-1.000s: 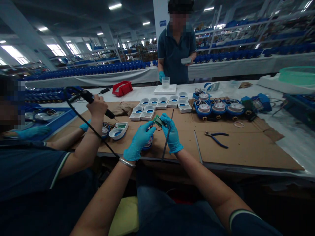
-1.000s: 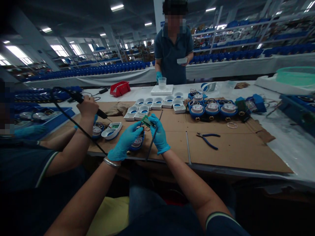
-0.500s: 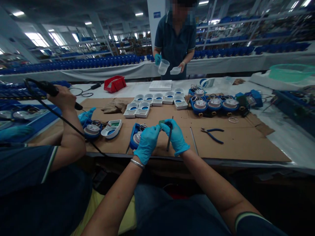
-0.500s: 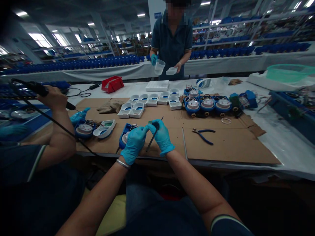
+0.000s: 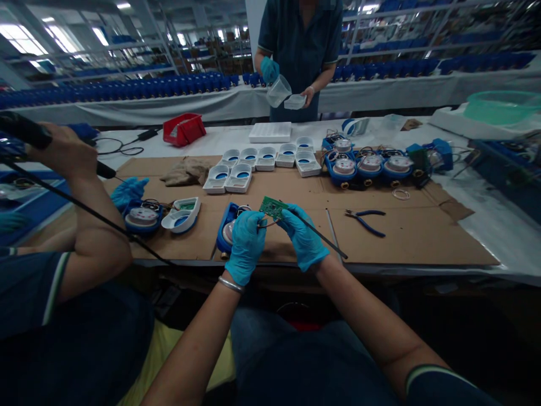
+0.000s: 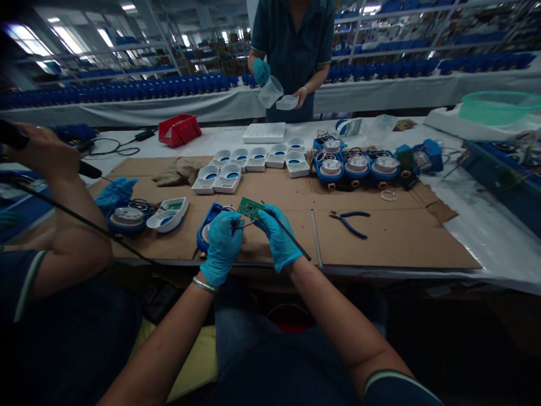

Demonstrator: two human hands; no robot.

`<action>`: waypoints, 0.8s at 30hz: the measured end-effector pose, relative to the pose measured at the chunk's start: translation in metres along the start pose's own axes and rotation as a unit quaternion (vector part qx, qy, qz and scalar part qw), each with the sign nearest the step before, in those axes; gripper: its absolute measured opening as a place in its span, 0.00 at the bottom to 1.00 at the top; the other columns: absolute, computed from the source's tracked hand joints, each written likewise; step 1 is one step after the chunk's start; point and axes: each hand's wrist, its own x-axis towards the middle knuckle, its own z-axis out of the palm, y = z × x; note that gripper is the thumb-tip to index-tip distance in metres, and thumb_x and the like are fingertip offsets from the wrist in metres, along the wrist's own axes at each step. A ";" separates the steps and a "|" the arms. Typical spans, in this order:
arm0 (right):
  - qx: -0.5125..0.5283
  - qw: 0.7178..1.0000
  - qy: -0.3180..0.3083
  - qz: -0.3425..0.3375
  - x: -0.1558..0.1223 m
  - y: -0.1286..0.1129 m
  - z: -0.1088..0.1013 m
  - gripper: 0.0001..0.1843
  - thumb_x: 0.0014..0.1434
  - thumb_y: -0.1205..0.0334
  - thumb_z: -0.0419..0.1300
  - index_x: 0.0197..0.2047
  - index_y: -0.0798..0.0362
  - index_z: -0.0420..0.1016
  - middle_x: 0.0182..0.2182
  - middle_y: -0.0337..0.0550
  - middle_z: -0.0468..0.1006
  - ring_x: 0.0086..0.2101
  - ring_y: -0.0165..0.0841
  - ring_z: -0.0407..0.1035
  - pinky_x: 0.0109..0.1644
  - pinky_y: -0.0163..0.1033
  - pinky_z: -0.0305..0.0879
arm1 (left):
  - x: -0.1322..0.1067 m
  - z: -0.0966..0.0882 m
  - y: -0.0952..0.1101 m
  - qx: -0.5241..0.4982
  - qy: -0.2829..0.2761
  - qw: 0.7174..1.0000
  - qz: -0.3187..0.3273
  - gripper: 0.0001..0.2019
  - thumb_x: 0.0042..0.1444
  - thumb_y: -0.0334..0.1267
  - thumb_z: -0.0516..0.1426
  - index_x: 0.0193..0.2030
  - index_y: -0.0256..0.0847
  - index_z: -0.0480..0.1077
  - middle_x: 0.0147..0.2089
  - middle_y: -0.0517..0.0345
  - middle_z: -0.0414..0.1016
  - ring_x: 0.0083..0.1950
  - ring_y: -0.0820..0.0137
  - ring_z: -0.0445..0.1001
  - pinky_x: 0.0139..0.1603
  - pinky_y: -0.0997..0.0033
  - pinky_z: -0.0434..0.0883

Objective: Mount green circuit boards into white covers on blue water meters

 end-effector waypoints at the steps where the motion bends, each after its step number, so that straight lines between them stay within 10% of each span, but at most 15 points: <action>1: 0.003 1.000 0.004 0.002 0.000 0.001 0.000 0.14 0.53 0.57 0.68 0.42 0.48 0.74 0.43 0.36 0.81 0.44 0.33 0.76 0.55 0.44 0.73 | 0.000 0.001 0.000 -0.006 0.012 1.000 0.004 0.04 0.63 0.36 0.55 0.43 0.41 0.68 0.41 0.52 0.74 0.43 0.65 0.72 0.48 0.62 0.70; 24: 0.026 1.000 -0.011 0.013 -0.004 0.004 0.002 0.11 0.54 0.58 0.68 0.41 0.47 0.77 0.43 0.34 0.81 0.43 0.29 0.75 0.51 0.36 0.74 | -0.003 -0.002 0.004 -0.053 0.056 0.997 -0.015 0.05 0.60 0.34 0.59 0.43 0.41 0.69 0.43 0.53 0.74 0.47 0.66 0.73 0.51 0.62 0.72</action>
